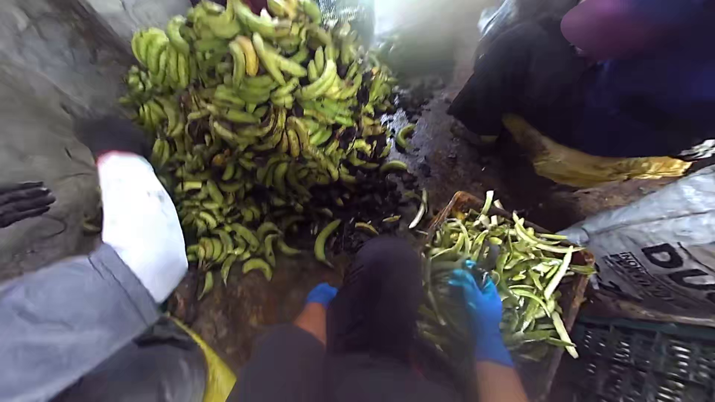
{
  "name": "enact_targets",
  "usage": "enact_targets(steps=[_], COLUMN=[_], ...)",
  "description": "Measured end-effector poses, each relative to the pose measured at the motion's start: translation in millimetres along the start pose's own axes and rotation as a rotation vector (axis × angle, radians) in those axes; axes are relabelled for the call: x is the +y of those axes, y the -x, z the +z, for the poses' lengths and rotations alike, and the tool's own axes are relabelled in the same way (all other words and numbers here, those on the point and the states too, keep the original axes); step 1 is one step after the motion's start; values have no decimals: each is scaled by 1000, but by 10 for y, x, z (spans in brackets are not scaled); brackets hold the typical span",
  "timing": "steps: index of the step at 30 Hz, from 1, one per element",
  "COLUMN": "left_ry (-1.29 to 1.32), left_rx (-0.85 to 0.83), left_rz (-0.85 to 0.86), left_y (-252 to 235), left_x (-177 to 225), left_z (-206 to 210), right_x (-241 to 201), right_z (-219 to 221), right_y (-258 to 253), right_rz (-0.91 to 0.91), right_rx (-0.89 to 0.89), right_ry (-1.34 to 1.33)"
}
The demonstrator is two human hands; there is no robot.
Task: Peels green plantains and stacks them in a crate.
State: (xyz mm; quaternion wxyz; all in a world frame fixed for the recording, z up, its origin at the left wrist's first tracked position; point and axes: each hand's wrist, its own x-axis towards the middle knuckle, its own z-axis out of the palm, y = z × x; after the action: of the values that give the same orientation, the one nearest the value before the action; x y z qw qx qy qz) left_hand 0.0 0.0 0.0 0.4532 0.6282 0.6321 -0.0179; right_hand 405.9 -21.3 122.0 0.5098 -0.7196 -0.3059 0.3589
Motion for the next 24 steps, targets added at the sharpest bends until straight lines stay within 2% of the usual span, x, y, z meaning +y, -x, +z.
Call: enact_targets(steps=[1, 3, 5, 11, 24], left_ry=[-43, 4, 33, 70, -23], left_rx=[107, -90, -142, -126, -145], left_rz=[-56, -445, -567, -501, -496], left_y=[1, 124, 180, 97, 151], left_x=[-26, 453, 683, 705, 798], left_z=[137, -127, -270, -276, -290], right_x=[-12, -41, -60, -104, -32], right_z=[6, 27, 38, 32, 12], right_y=[1, 6, 16, 26, 43], right_rz=[-3, -18, -28, -33, -6], right_rx=[-6, -9, -2, -4, 14], right_ry=[4, -5, -7, 14, 4])
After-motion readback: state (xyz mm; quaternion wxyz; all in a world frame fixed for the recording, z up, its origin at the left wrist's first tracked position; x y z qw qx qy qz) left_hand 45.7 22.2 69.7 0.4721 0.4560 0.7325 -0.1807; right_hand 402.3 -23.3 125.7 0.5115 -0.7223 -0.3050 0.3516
